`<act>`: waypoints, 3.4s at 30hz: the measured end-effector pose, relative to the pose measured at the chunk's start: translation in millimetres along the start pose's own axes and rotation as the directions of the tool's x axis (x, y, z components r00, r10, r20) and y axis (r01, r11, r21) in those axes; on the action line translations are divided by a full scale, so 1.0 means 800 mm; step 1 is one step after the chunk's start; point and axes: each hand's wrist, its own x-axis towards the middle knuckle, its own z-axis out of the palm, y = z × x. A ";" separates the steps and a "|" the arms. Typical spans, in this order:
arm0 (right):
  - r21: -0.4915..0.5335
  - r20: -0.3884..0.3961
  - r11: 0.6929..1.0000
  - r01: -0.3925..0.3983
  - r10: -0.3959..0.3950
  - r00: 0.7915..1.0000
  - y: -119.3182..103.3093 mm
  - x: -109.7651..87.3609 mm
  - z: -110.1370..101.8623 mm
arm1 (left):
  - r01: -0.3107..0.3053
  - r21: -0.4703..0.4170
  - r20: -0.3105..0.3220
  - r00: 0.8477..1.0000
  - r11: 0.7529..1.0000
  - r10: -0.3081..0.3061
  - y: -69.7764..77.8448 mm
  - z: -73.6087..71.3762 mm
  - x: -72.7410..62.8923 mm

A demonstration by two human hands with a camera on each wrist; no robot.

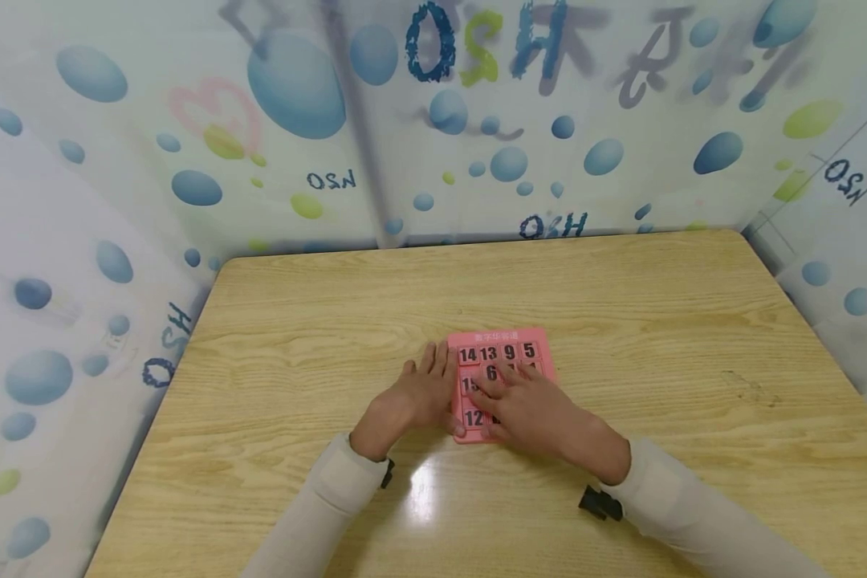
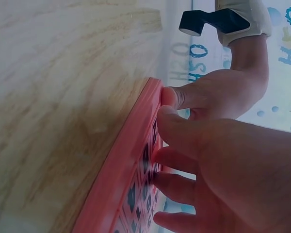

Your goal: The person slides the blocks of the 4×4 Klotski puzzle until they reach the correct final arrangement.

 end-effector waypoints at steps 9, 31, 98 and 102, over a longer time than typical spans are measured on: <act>-0.029 0.029 1.000 0.011 -0.011 1.000 -0.007 -0.006 -0.003 | -0.002 -0.020 -0.012 1.000 1.000 0.002 0.000 0.000 -0.001; 0.024 0.012 1.000 -0.014 0.014 1.000 0.013 0.005 -0.005 | 0.003 -0.037 -0.004 1.000 0.999 -0.004 0.000 0.001 0.000; -0.019 -0.050 0.993 -0.119 0.118 0.992 0.036 0.013 -0.008 | 0.012 -0.034 0.006 1.000 0.999 -0.012 -0.001 0.000 -0.001; -0.011 -0.064 0.994 -0.111 0.110 0.992 0.036 0.015 -0.008 | 0.016 -0.037 0.013 1.000 0.999 -0.015 -0.001 0.000 -0.001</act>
